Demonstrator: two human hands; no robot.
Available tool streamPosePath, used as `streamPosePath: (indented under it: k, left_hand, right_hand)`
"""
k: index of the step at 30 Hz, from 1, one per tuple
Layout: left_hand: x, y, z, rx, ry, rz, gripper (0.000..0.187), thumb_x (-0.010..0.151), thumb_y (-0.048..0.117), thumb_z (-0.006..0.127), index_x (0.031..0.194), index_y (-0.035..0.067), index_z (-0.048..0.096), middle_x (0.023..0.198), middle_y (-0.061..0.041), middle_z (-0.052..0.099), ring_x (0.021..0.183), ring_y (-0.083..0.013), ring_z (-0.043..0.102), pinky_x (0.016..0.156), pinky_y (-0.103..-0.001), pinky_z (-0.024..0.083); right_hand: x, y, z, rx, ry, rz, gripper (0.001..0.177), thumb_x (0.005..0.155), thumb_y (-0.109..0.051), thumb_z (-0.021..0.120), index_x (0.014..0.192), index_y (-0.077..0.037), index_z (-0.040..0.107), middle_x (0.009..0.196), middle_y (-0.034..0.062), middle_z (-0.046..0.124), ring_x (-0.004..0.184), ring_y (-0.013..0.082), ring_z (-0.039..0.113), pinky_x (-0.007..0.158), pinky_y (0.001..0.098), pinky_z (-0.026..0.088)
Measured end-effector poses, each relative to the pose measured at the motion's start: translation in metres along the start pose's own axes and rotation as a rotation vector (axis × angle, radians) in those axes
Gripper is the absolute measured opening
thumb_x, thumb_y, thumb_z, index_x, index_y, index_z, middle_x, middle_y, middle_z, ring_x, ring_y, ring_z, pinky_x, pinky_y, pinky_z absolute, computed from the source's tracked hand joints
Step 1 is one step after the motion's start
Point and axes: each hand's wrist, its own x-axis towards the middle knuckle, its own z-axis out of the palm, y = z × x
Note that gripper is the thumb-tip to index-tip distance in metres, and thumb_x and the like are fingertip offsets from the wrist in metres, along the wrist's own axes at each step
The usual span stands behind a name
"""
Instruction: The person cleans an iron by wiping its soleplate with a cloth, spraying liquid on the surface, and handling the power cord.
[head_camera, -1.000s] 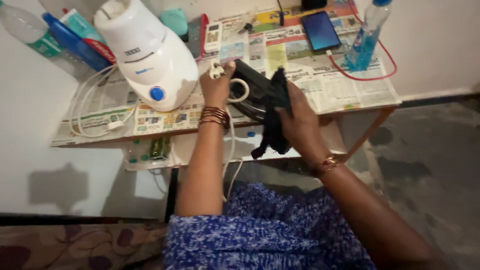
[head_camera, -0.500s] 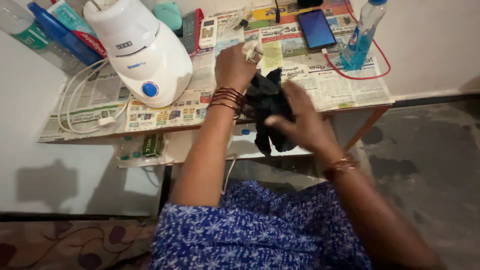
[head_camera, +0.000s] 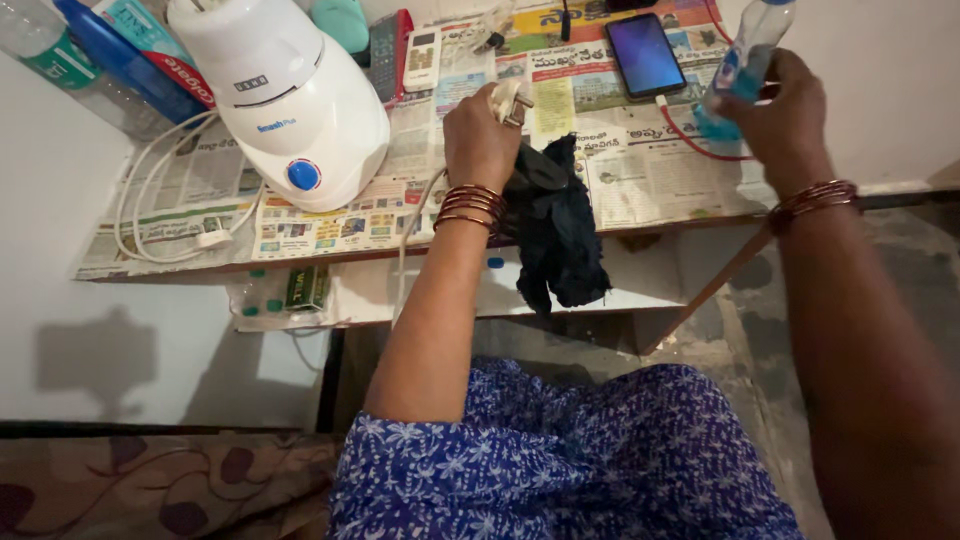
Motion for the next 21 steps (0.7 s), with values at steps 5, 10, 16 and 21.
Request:
streamPosePath:
  k: [5, 10, 16, 21]
  left_hand:
    - [-0.002, -0.004, 0.004, -0.033, 0.031, 0.015, 0.034, 0.081, 0.028, 0.079, 0.106, 0.004, 0.076, 0.087, -0.023, 0.074, 0.085, -0.0407, 0.072, 0.078, -0.048, 0.057]
    - [-0.002, -0.006, 0.005, -0.024, 0.035, 0.012, 0.034, 0.082, 0.028, 0.079, 0.105, 0.003, 0.075, 0.087, -0.023, 0.073, 0.085, -0.0411, 0.071, 0.078, -0.048, 0.056]
    - [-0.002, 0.000, 0.000, -0.058, 0.014, -0.006, 0.027, 0.083, 0.026, 0.077, 0.101, 0.005, 0.077, 0.087, -0.022, 0.074, 0.085, -0.0412, 0.071, 0.078, -0.049, 0.056]
    - [-0.003, -0.004, 0.005, -0.067, 0.074, 0.046, 0.030, 0.083, 0.027, 0.078, 0.101, 0.003, 0.075, 0.087, -0.022, 0.073, 0.084, -0.0410, 0.071, 0.078, -0.047, 0.056]
  right_hand:
    - [0.010, 0.019, -0.020, 0.347, -0.159, -0.095, 0.053, 0.091, 0.003, 0.077, 0.139, 0.008, 0.058, 0.130, 0.0147, 0.071, 0.118, 0.0213, 0.069, 0.104, 0.0329, 0.057]
    - [0.011, 0.011, -0.034, 0.413, -0.318, -0.105, 0.050, 0.094, 0.004, 0.073, 0.141, 0.009, 0.058, 0.130, 0.0142, 0.070, 0.120, 0.0201, 0.068, 0.108, 0.0325, 0.054]
    - [-0.028, -0.015, -0.043, 0.453, 0.026, -0.188, 0.041, 0.089, 0.006, 0.069, 0.130, 0.005, 0.061, 0.123, 0.0077, 0.067, 0.114, 0.0151, 0.066, 0.093, 0.0299, 0.059]
    - [-0.112, -0.051, -0.004, 0.291, 0.431, -0.448, 0.011, 0.112, 0.001, 0.060, 0.121, 0.002, 0.066, 0.120, 0.0142, 0.069, 0.112, 0.0233, 0.071, 0.098, 0.0342, 0.062]
